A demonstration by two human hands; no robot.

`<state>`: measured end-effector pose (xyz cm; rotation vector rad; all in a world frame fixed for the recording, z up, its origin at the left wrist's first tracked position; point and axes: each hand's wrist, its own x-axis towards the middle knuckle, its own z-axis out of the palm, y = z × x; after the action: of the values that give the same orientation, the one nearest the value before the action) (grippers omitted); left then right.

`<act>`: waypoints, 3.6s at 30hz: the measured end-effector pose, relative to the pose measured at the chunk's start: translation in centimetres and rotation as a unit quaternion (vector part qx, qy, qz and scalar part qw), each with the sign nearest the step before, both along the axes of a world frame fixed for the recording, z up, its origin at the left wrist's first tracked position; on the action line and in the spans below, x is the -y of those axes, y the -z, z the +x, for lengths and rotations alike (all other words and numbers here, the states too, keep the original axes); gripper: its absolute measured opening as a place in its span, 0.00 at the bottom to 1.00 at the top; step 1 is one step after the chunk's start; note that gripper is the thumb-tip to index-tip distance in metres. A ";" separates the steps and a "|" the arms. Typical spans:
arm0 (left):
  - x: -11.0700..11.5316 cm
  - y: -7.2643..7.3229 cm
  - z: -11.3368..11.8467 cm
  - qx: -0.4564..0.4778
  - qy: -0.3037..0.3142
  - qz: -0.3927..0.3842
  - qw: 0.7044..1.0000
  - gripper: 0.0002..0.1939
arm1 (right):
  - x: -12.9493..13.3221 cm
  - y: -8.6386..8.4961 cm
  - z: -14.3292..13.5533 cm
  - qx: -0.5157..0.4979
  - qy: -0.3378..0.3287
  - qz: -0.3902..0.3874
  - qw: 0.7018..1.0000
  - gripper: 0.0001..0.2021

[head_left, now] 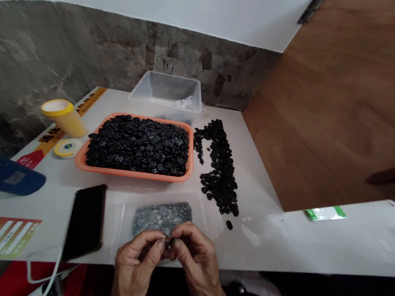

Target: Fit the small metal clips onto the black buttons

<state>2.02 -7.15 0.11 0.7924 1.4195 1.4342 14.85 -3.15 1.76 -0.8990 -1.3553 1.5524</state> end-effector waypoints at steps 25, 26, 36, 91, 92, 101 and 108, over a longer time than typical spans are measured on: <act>0.4 -0.5 -0.7 -0.077 0.042 0.035 0.996 0.05 | 0.2 0.1 0.2 0.007 0.016 0.028 0.999 0.05; 0.4 -0.5 -0.7 -0.072 0.043 0.035 0.996 0.05 | 0.2 0.1 0.2 0.010 0.018 0.030 0.999 0.05; 0.2 -0.6 -0.7 -0.046 0.057 0.012 0.997 0.07 | 0.2 -0.2 0.2 0.082 0.014 0.085 0.993 0.06; 0.1 -1.0 -1.4 -0.114 0.081 0.063 0.988 0.11 | 0.1 -0.3 -1.0 -0.071 0.029 -0.067 0.995 0.05; 0.1 -0.8 -1.4 -0.110 0.079 0.057 0.989 0.11 | 0.1 -0.3 -1.0 -0.073 0.028 -0.068 0.995 0.05; -0.7 -1.5 -0.4 -0.106 0.047 0.099 0.988 0.11 | 0.1 0.7 -1.0 -0.056 0.026 -0.038 0.997 0.08; -1.4 -1.2 -0.5 -0.163 0.099 0.108 0.976 0.15 | -0.7 0.5 -0.6 -0.045 0.049 -0.024 0.998 0.09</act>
<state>1.54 -5.77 1.35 1.3209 1.3886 1.3604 14.26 -2.42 1.30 -0.9008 -1.1976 1.5385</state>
